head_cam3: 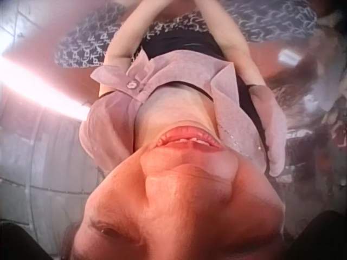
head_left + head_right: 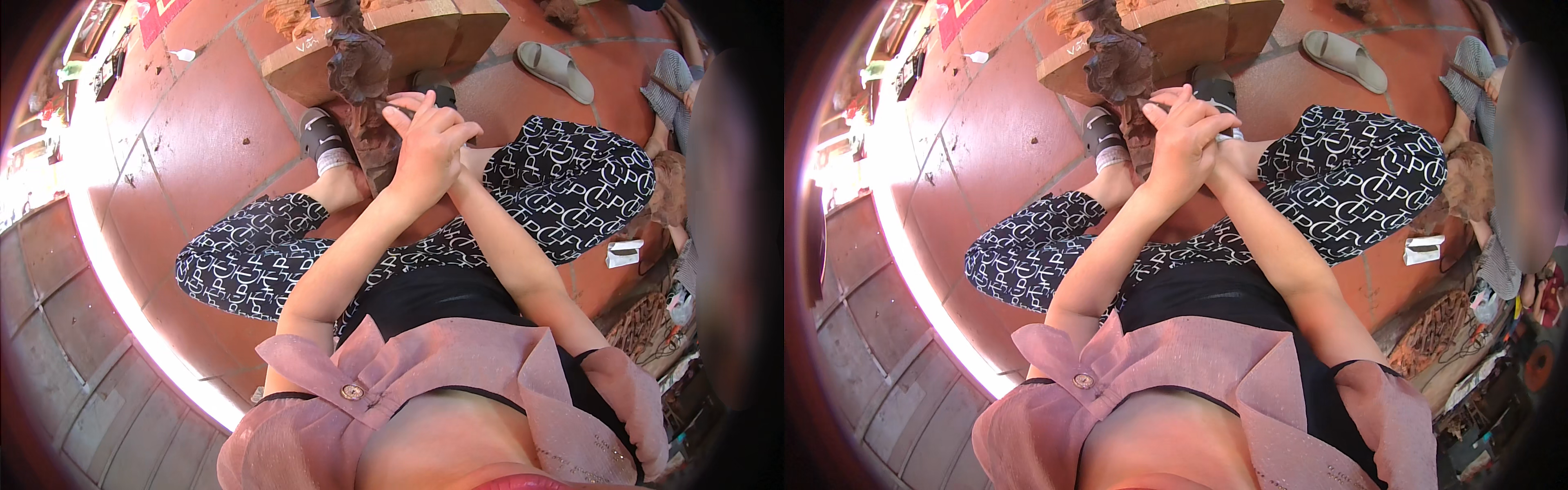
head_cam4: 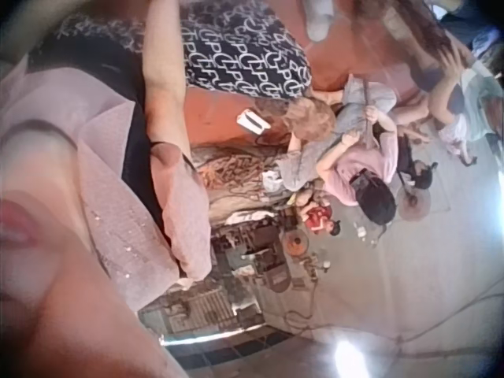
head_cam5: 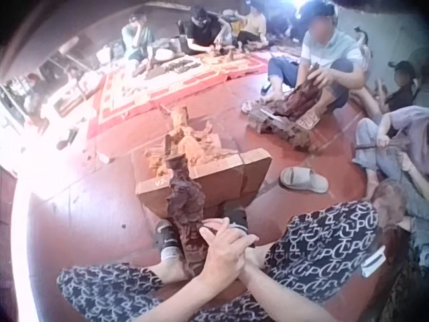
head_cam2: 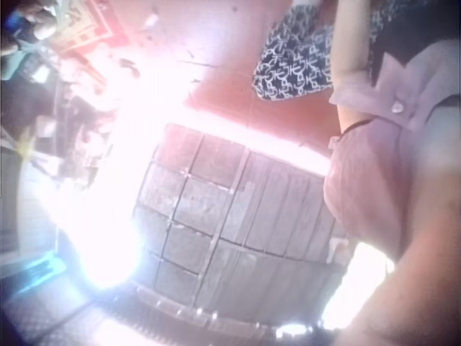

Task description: The person sits cross-legged on the floor and carves a piece of wood using a chisel and a wooden mallet. They repeatedly strike the chisel to shape the wood, occasionally adjusting their grip and the position of the workpiece.

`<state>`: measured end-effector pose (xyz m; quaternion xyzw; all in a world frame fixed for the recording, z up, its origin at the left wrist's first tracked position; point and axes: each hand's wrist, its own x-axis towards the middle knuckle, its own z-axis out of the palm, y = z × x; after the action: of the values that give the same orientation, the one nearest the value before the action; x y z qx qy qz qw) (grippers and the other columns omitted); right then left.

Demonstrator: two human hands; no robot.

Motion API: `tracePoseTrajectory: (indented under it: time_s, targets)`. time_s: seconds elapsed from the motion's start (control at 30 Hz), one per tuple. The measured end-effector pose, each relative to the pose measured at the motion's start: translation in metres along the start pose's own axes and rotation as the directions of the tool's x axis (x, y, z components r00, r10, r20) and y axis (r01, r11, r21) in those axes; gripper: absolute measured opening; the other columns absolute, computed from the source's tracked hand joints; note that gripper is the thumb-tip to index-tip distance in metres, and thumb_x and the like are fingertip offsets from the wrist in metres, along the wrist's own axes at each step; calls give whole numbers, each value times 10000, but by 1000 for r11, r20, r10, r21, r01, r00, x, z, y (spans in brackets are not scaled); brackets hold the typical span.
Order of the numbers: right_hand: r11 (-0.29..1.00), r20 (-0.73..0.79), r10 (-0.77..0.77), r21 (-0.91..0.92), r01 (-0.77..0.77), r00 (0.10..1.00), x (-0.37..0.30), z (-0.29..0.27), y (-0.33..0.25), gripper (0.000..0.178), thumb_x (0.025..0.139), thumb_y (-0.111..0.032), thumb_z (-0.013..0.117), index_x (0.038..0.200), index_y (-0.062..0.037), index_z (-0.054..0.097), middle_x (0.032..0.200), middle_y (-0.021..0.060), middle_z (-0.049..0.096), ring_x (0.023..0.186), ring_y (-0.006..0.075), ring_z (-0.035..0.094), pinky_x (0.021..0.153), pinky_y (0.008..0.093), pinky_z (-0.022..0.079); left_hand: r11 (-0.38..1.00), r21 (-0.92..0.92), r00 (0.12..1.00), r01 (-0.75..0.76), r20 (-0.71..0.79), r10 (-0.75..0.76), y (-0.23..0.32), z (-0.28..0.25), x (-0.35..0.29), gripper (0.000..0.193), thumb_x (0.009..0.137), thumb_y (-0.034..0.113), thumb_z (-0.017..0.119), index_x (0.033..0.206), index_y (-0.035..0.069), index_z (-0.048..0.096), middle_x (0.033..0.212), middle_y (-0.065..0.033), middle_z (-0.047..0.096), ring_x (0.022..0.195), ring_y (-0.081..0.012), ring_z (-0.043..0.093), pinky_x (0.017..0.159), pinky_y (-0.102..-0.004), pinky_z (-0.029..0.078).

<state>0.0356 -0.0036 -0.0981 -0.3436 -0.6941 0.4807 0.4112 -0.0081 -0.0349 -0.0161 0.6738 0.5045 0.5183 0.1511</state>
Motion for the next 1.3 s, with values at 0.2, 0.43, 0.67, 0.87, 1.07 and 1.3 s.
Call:
tracePoseTrajectory:
  time_s: [0.2,0.43,0.67,0.87,1.07,1.3]
  targets:
    - [923,150,-190,-310,229,970,1,-5,9,299,994,-210,433,1203,-54,580,1245,97,535,1233,233,453,1064,354,352,999,24,999,47,7,-47,2,-1,2,308,596,-121,579,834,27,707,781,-120,574,841,-309,586,1069,-509,378]
    - [983,197,-86,-144,116,977,-2,-9,28,389,1017,-271,385,1292,-50,548,1308,90,509,1267,213,427,1097,337,319,996,74,999,49,2,-50,2,-4,3,317,612,-120,568,850,35,709,802,-128,579,878,-321,590,1096,-490,360]
    - [976,214,-84,-180,124,973,-2,-14,27,383,1016,-271,400,1315,-63,519,1301,84,508,1267,207,424,1102,331,311,991,129,998,23,50,-29,0,5,5,325,623,-123,560,863,36,711,780,-129,561,849,-326,594,1099,-499,355]
    - [931,201,-120,-317,181,972,1,-15,23,368,1013,-265,418,1319,-77,502,1280,77,515,1259,203,428,1100,326,312,981,155,992,120,-58,-112,9,14,12,341,608,-135,544,841,49,714,781,-123,566,871,-322,594,1104,-494,346]
    - [637,212,-135,-729,249,968,-5,7,19,357,1011,-259,435,1322,-91,484,1260,71,522,1252,200,432,1097,322,312,993,105,998,51,25,-54,-4,6,6,357,609,-141,532,868,36,702,773,-119,556,873,-316,589,1112,-484,330]
    - [923,132,-136,-343,174,982,6,-17,1,258,970,-233,544,1202,-127,582,1210,20,574,1154,176,528,1017,315,399,930,365,999,47,-29,-39,-4,17,8,355,620,-140,525,874,37,699,788,-130,543,871,-315,586,1098,-482,363]
